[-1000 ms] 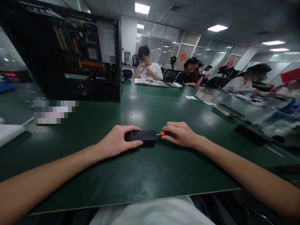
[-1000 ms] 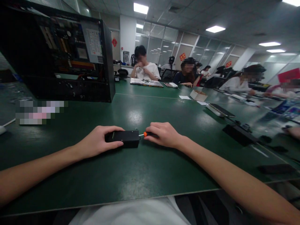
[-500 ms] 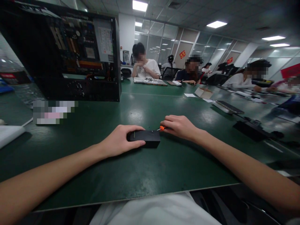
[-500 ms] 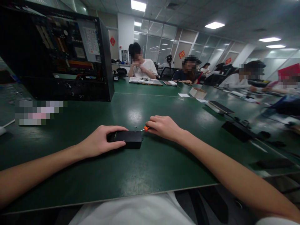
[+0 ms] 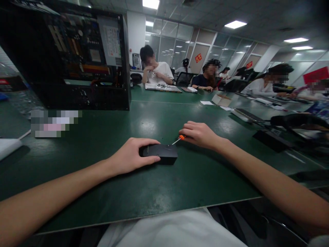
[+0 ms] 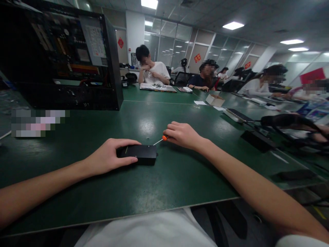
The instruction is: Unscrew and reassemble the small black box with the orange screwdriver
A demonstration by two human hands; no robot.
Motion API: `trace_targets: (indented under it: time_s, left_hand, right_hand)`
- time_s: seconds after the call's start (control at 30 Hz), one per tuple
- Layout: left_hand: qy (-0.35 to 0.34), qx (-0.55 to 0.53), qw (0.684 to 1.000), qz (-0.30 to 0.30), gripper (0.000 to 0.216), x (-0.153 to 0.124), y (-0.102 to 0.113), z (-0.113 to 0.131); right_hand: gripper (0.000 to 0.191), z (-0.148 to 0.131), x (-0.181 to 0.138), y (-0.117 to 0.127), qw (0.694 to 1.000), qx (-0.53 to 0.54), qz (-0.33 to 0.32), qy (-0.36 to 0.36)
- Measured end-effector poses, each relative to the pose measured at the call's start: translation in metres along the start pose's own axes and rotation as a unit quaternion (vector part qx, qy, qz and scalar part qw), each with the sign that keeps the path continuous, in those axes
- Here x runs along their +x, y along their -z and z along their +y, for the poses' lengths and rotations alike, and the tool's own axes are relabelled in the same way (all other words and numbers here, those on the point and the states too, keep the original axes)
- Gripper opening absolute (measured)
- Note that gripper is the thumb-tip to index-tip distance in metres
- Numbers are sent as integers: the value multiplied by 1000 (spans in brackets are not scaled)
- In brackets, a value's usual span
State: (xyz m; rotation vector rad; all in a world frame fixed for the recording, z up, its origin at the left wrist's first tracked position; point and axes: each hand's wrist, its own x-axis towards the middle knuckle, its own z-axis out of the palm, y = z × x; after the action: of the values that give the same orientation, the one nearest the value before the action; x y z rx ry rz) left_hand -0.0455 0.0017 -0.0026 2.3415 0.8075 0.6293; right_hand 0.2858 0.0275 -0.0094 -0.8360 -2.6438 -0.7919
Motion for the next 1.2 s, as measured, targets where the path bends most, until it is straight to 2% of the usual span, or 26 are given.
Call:
trace_targets:
  time_s: [0.27,0.67,0.9,1.2]
  left_hand:
    - [-10,-9,1000,-1,44,1,0,0]
    - [-23,6,1000,4,46,1,-2,-3]
    - [-32,16,999,4,43,1,-2,0]
    - [-34,13,999,9,44,2,-3,-2]
  right_hand:
    - [24,15,-3,-2,999,-10,21,-29]
    - [29,-13,14,-5,999,46,21,2]
    - [29,0,8,-8,998,33,46,-3]
    - [33,4,5,-18,998,60,20,-24]
